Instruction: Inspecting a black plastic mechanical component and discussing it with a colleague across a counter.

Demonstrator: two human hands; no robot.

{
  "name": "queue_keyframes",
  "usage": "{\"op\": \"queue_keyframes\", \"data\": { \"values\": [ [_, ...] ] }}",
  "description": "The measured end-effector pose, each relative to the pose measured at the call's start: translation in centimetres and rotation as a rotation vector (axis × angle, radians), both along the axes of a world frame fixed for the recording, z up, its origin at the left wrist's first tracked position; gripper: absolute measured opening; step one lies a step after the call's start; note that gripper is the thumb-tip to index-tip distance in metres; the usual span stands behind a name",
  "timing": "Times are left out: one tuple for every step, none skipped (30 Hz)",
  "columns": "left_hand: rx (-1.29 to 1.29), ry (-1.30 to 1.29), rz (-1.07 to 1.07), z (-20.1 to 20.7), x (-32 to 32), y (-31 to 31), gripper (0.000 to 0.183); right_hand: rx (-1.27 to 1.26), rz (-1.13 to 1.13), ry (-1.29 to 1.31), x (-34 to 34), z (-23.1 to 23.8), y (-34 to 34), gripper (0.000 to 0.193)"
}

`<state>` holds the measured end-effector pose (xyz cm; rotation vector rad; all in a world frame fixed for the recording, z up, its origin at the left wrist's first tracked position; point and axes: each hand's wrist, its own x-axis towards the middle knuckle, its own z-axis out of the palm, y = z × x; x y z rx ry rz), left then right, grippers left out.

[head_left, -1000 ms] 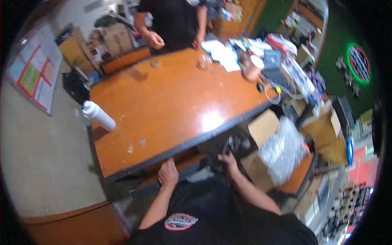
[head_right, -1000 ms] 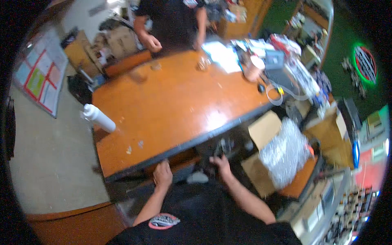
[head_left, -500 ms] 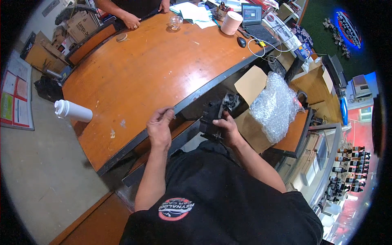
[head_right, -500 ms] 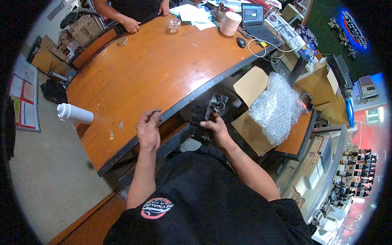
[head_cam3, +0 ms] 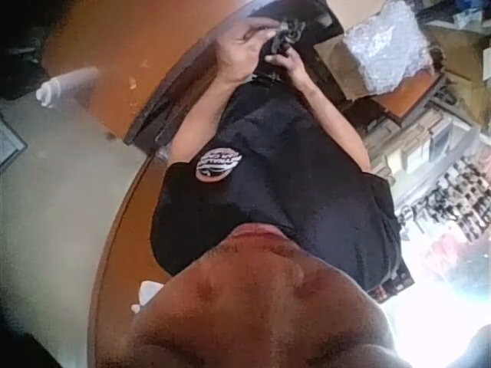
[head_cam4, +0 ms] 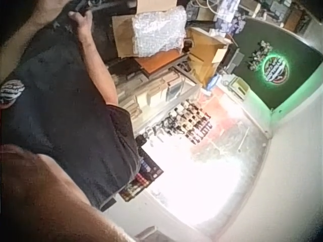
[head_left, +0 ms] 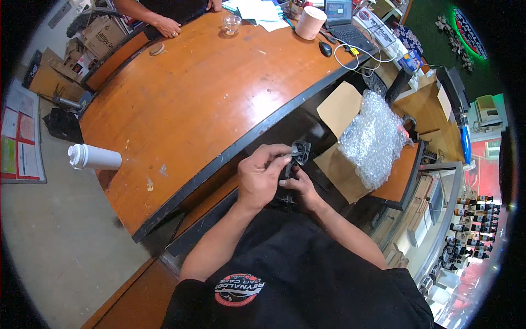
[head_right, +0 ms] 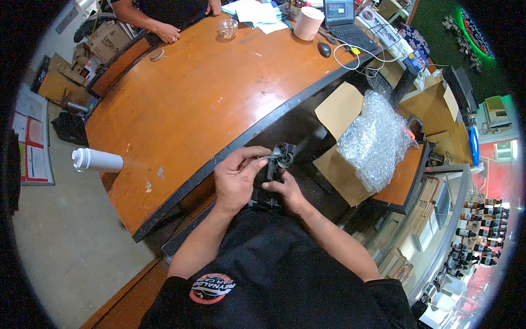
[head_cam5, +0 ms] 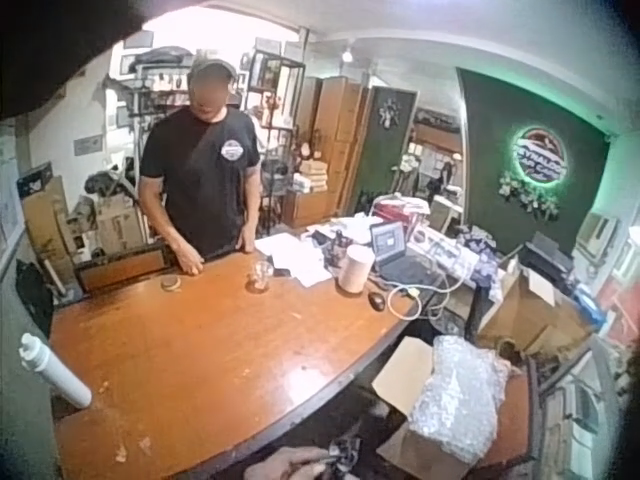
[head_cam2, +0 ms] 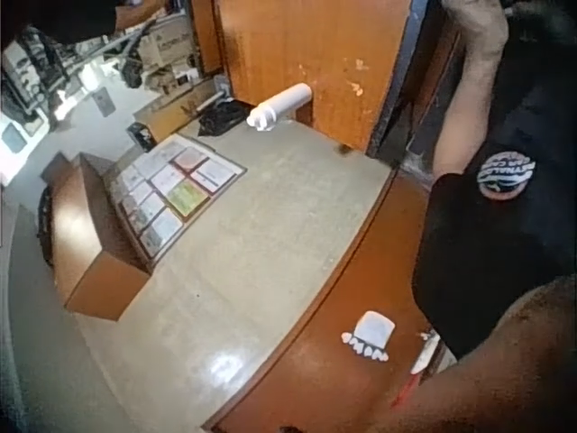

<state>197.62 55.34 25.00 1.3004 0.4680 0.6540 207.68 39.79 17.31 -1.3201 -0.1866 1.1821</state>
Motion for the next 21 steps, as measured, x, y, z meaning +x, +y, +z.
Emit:
{"op": "queue_keyframes", "data": {
  "values": [
    [0.178, -0.025, 0.005, -1.5, 0.8, 0.3, 0.014, -0.010, 0.010, 0.033, 0.1, 0.4, 0.1, 0.066],
    [0.174, -0.017, 0.001, -2.4, 1.5, 0.5, 0.014, -0.015, 0.007, 0.041, 0.2, 0.8, 0.1, 0.066],
    [0.125, 0.054, 0.010, -3.3, 2.1, 0.7, 0.013, -0.024, 0.045, 0.007, 0.5, 1.2, 0.2, 0.067],
    [0.076, 0.124, 0.015, -3.8, 2.8, 0.9, 0.012, -0.032, 0.079, -0.028, 0.7, 1.6, 0.2, 0.068],
    [0.172, 0.165, 0.041, -4.3, 3.4, 1.3, 0.011, -0.048, 0.083, -0.039, 0.8, 1.8, 0.2, 0.070],
    [0.169, 0.170, 0.036, -4.7, 3.2, 1.3, 0.011, -0.051, 0.079, -0.033, 0.7, 1.6, -0.1, 0.070],
    [0.128, 0.130, 0.035, -4.4, 3.4, 1.3, 0.012, -0.061, 0.085, -0.051, 0.9, 1.2, -0.5, 0.070],
    [0.087, 0.090, 0.035, -4.1, 3.6, 1.5, 0.012, -0.071, 0.091, -0.068, 1.3, 0.6, -0.9, 0.070],
    [0.027, 0.147, 0.069, -3.8, 3.8, 2.1, 0.012, -0.039, 0.069, -0.057, 1.9, -0.1, -1.0, 0.070],
    [0.037, 0.167, 0.119, -3.1, 3.4, 2.7, 0.013, -0.039, 0.066, -0.053, 2.4, -0.1, -1.1, 0.070],
    [0.035, 0.190, 0.141, -2.8, 2.9, 3.5, 0.012, -0.062, 0.071, -0.049, 2.7, -0.1, -1.1, 0.071],
    [0.034, 0.214, 0.165, -2.7, 2.7, 4.2, 0.012, -0.083, 0.076, -0.043, 3.2, -0.3, -1.2, 0.071],
    [-0.054, 0.106, 0.156, -2.5, 2.3, 5.0, 0.013, -0.129, 0.078, -0.050, 3.8, -0.9, -1.7, 0.074],
    [-0.034, 0.118, 0.172, -3.0, 2.0, 5.7, 0.013, -0.121, 0.045, -0.099, 4.0, -0.6, -1.4, 0.077],
    [-0.291, -0.010, 0.175, -4.0, 1.8, 6.3, 0.014, -0.120, 0.009, -0.103, 4.1, -0.3, -1.6, 0.079],
    [-0.542, -0.149, 0.175, -5.2, 1.6, 7.4, 0.015, -0.118, -0.025, -0.113, 4.5, 0.2, -1.6, 0.080],
    [-0.613, -0.141, 0.161, -6.8, 0.8, 8.7, 0.016, -0.135, -0.031, -0.063, 4.5, 1.3, -1.2, 0.081],
    [-0.595, -0.136, 0.177, -7.4, 0.1, 9.5, 0.016, -0.160, -0.047, -0.018, 4.7, 2.4, -1.4, 0.082],
    [-0.658, -0.164, 0.158, -7.7, 0.1, 9.8, 0.015, -0.162, -0.056, 0.008, 5.4, 2.1, -1.7, 0.083],
    [-0.722, -0.192, 0.138, -8.0, 0.1, 10.1, 0.015, -0.150, -0.048, 0.010, 5.5, 1.6, -1.8, 0.083],
    [-0.691, -0.191, 0.117, -8.3, -0.1, 10.8, 0.015, -0.105, -0.067, 0.047, 5.7, 1.2, -1.7, 0.084]
  ]
}}
